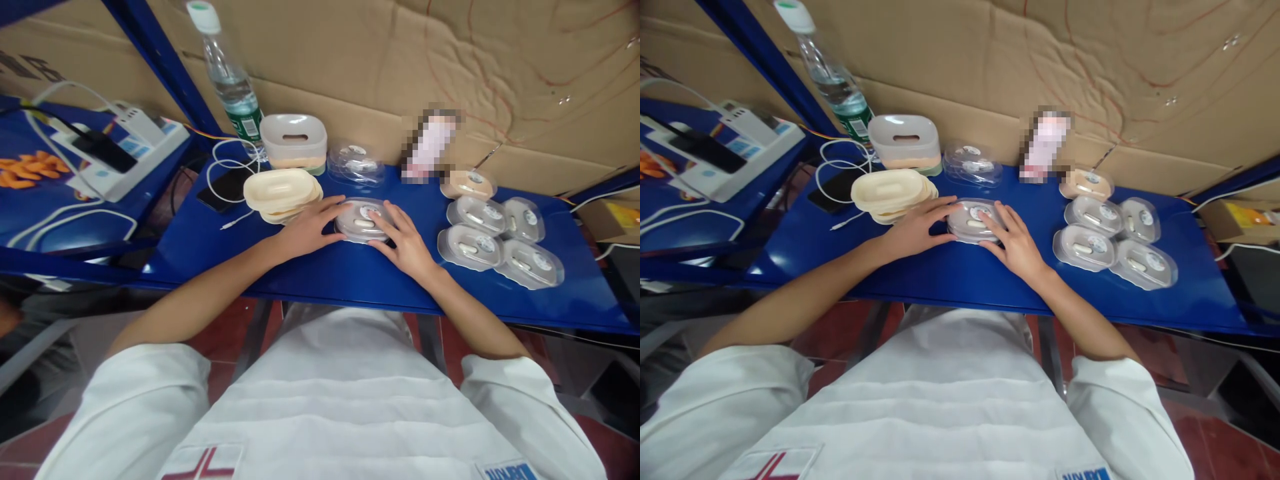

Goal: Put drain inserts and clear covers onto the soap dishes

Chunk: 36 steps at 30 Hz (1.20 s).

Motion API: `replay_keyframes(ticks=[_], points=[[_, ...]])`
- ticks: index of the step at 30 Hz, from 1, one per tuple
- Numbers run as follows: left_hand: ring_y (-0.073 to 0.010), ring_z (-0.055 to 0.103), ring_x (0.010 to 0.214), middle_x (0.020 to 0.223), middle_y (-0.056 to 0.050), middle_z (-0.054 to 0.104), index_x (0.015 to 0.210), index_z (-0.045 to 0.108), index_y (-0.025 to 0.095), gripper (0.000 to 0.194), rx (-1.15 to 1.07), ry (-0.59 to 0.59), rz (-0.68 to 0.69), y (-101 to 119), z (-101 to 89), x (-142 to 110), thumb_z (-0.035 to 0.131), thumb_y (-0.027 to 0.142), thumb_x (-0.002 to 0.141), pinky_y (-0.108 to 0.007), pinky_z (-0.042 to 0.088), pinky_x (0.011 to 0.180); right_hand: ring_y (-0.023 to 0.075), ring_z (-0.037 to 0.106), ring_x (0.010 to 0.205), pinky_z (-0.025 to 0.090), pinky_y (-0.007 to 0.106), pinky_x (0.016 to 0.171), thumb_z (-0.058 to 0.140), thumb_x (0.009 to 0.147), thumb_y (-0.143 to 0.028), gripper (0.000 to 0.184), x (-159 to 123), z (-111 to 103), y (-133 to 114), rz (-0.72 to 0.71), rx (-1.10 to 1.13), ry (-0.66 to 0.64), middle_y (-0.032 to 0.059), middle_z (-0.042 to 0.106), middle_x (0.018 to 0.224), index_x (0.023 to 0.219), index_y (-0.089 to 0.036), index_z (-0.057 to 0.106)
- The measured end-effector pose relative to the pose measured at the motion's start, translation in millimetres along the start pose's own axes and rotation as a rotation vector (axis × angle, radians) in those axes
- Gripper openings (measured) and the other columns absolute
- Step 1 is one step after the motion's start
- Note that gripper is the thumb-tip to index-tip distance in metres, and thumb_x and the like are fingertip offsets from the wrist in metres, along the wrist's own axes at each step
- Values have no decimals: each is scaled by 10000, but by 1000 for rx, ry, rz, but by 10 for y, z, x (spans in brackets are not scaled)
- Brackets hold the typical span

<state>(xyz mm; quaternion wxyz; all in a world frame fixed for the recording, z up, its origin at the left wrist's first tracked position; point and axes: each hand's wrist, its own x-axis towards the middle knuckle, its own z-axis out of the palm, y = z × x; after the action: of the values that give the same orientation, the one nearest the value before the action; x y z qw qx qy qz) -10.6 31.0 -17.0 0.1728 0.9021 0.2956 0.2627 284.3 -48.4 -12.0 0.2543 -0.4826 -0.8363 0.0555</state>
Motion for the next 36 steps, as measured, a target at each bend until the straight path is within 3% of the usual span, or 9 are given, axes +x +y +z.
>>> replay_keyframes(ticks=[8, 13, 17, 20, 24, 26, 28, 32, 36], points=[[-320, 513, 1547, 1713, -168, 459, 1616, 500, 215, 673, 34, -42, 1, 21, -6, 4, 705, 405, 1003, -541, 415, 1296, 427, 462, 1570, 498, 647, 1236, 677, 1045, -445, 625, -93, 68, -141, 60, -176, 54, 132, 467, 1713, 1641, -348, 518], [-350, 475, 1575, 1740, -184, 407, 1626, 481, 203, 678, 36, -67, -12, 58, -62, 22, 675, 444, 1023, -568, 399, 1305, 365, 498, 1555, 520, 588, 1229, 702, 1036, -422, 634, -45, 41, -57, 43, -72, 57, 105, 479, 1709, 1638, -368, 512], [-373, 446, 1594, 1835, -194, 111, 1682, 390, 271, 693, 11, -28, 119, 183, -142, 5, 641, 429, 1056, -606, 407, 1295, 329, 521, 1546, 487, 579, 1264, 665, 1054, -413, 570, -63, -155, -26, 23, -33, 169, 76, 522, 1682, 1611, -389, 546], [-393, 466, 1578, 1840, -198, 43, 1681, 388, 306, 668, 23, 48, 216, 277, -217, -14, 638, 343, 1062, -634, 473, 1242, 344, 532, 1536, 491, 616, 1255, 657, 1053, -470, 549, -156, -503, 73, 39, -106, 282, 67, 512, 1689, 1591, -398, 570], [-365, 422, 1609, 1809, -198, 221, 1574, 541, 253, 507, 130, 173, 272, 257, -395, -6, 614, 302, 1074, -597, 498, 1231, 417, 597, 1463, 512, 632, 1203, 651, 1009, -657, 603, -456, -1187, 509, 221, -266, 477, 126, 561, 1643, 1540, -372, 638], [-354, 494, 1561, 1697, -183, 462, 1459, 649, 235, 394, 229, 202, 229, 169, -529, 0, 584, 347, 1087, -592, 493, 1232, 470, 603, 1440, 484, 614, 1201, 622, 997, -717, 688, -683, -1492, 831, 327, -316, 554, 239, 581, 1591, 1522, -276, 675], [-341, 642, 1411, 1467, -156, 688, 1348, 722, 232, 353, 311, 195, 150, 60, -679, -15, 535, 401, 1100, -573, 526, 1191, 492, 635, 1392, 484, 597, 1179, 601, 950, -811, 792, -925, -1691, 1162, 451, -364, 597, 284, 607, 1544, 1478, -231, 716], [-389, 685, 1308, 1378, -169, 733, 1315, 745, 225, 426, 447, 159, -11, -81, -944, -152, 489, 476, 1085, -598, 537, 1122, 488, 627, 1399, 469, 603, 1163, 552, 885, -909, 903, -1274, -1771, 1670, 529, -334, 537, 289, 615, 1530, 1441, -222, 741], [-414, 654, 1343, 1454, -160, 699, 1341, 730, 244, 458, 520, 155, -96, -120, -1066, -399, 530, 536, 1052, -612, 498, 1139, 501, 551, 1472, 410, 650, 1188, 555, 857, -929, 931, -1253, -1720, 1852, 517, -297, 510, 313, 591, 1541, 1415, -211, 756]])
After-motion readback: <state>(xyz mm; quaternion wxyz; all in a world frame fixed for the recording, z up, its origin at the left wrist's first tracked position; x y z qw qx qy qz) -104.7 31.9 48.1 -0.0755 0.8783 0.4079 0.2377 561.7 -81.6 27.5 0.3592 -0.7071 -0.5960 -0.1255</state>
